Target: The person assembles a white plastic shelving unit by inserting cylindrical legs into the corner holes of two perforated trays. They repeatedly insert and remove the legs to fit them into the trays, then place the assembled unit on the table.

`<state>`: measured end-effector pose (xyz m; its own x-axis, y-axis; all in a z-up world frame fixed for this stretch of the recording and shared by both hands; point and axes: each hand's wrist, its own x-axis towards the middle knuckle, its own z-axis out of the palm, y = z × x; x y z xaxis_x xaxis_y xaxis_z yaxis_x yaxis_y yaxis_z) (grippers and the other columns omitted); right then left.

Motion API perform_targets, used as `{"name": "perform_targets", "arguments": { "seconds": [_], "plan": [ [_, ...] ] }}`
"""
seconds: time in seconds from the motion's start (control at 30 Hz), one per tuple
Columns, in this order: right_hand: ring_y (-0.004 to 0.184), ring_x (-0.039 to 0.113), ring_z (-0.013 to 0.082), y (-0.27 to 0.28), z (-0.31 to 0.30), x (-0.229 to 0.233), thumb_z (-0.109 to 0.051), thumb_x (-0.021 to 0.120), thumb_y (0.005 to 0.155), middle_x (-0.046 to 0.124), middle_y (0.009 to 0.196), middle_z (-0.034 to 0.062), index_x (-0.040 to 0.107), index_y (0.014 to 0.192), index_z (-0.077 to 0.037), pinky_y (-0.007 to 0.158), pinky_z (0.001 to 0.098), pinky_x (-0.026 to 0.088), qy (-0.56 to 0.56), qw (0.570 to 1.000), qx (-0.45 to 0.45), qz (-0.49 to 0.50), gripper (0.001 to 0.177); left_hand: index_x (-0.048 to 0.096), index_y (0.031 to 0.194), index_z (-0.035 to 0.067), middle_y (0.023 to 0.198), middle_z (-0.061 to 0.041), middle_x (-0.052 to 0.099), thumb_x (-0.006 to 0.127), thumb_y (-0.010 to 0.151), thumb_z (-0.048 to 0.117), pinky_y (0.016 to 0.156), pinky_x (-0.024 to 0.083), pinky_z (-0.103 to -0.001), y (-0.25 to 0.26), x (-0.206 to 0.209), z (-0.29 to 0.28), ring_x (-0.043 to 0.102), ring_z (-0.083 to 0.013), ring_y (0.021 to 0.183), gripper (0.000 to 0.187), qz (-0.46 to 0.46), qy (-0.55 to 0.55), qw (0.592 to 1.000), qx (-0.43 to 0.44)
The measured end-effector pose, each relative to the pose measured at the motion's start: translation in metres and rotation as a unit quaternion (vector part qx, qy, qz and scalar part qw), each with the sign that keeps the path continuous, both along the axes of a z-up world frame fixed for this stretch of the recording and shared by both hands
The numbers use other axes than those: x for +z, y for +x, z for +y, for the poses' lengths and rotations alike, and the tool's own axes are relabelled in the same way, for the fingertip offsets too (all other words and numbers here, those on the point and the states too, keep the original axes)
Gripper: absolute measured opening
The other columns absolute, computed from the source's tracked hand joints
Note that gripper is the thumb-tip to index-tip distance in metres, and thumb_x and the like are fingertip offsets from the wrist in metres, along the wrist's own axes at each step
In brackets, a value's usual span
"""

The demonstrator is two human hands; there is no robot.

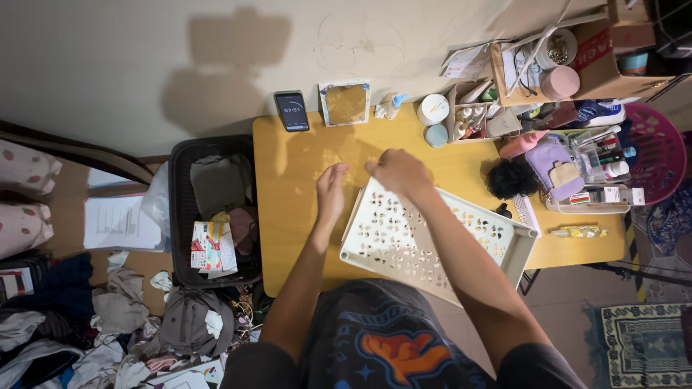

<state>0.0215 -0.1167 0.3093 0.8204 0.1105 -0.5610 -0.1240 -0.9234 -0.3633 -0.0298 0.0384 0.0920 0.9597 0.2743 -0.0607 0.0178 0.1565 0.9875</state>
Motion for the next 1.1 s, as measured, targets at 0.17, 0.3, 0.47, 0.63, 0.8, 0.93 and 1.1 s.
{"name": "perform_targets", "arguments": {
  "seconds": [0.17, 0.3, 0.47, 0.63, 0.8, 0.93, 1.1],
  "plan": [
    [0.090, 0.070, 0.0418, 0.016, -0.030, 0.009, -0.047, 0.054, 0.092, 0.069, 0.087, 0.0268, 0.073, 0.086, 0.003, 0.087, 0.0522, 0.052, 0.027, 0.989, -0.050, -0.134, 0.054, 0.069, 0.119, -0.004, 0.117, -0.012, 0.071, 0.046, 0.109, 0.030, 0.103, 0.050, -0.034, -0.030, 0.058, 0.014, 0.065, -0.0196, 0.110, 0.042, 0.007, -0.104, 0.995, 0.014],
    [0.086, 0.068, 0.0479, 0.030, -0.064, 0.014, -0.040, 0.058, 0.093, 0.069, 0.085, 0.0324, 0.070, 0.096, 0.004, 0.079, 0.0520, 0.054, -0.022, 0.958, 0.074, -0.275, 0.045, 0.062, 0.128, -0.002, 0.120, -0.011, 0.070, 0.037, 0.111, 0.035, 0.102, 0.050, -0.035, -0.064, 0.103, -0.009, 0.064, -0.0199, 0.112, 0.048, -0.056, -0.230, 0.972, -0.013],
    [0.088, 0.075, 0.0415, 0.026, -0.104, 0.022, -0.053, 0.045, 0.106, 0.073, 0.084, 0.0336, 0.072, 0.083, 0.010, 0.093, 0.0440, 0.055, 0.108, 0.949, -0.203, -0.217, 0.072, 0.041, 0.152, 0.002, 0.131, -0.011, 0.060, 0.039, 0.112, 0.037, 0.100, 0.047, -0.034, -0.111, 0.146, -0.052, 0.057, -0.0184, 0.117, 0.053, -0.096, -0.242, 0.957, -0.129],
    [0.088, 0.070, 0.0378, 0.011, -0.138, 0.004, -0.057, 0.046, 0.104, 0.069, 0.082, 0.0280, 0.071, 0.086, 0.006, 0.087, 0.0445, 0.051, 0.114, 0.925, -0.237, -0.273, 0.070, 0.010, 0.158, 0.011, 0.147, -0.007, 0.044, 0.062, 0.096, 0.014, 0.108, 0.044, -0.034, -0.140, 0.153, -0.079, 0.049, -0.0155, 0.132, 0.081, -0.054, -0.167, 0.964, -0.199],
    [0.096, 0.067, 0.0389, -0.022, -0.178, -0.031, -0.055, 0.038, 0.115, 0.067, 0.095, 0.0273, 0.062, 0.102, 0.017, 0.087, 0.0447, 0.050, 0.212, 0.903, -0.230, -0.294, 0.076, 0.029, 0.158, 0.003, 0.136, -0.013, 0.060, 0.062, 0.096, 0.005, 0.102, 0.050, -0.034, -0.133, 0.134, -0.076, 0.060, -0.0184, 0.120, 0.070, -0.036, -0.145, 0.974, -0.170],
    [0.097, 0.069, 0.0263, -0.064, -0.215, -0.046, -0.050, 0.036, 0.115, 0.072, 0.105, 0.0187, 0.059, 0.125, 0.011, 0.087, 0.0370, 0.053, 0.333, 0.852, -0.251, -0.315, 0.066, 0.043, 0.151, 0.000, 0.126, -0.012, 0.066, 0.062, 0.093, 0.006, 0.096, 0.051, -0.033, -0.109, 0.124, -0.060, 0.063, -0.0193, 0.111, 0.061, 0.002, -0.095, 0.982, -0.164],
    [0.092, 0.070, 0.0200, -0.137, -0.230, -0.057, -0.050, 0.039, 0.109, 0.076, 0.106, 0.0127, 0.061, 0.132, 0.001, 0.076, 0.0333, 0.049, 0.331, 0.852, -0.336, -0.227, 0.061, 0.050, 0.146, -0.002, 0.130, -0.011, 0.066, 0.057, 0.092, 0.006, 0.100, 0.049, -0.030, -0.085, 0.124, -0.056, 0.063, -0.0183, 0.115, 0.055, -0.035, -0.134, 0.978, -0.159]
  ]
}}
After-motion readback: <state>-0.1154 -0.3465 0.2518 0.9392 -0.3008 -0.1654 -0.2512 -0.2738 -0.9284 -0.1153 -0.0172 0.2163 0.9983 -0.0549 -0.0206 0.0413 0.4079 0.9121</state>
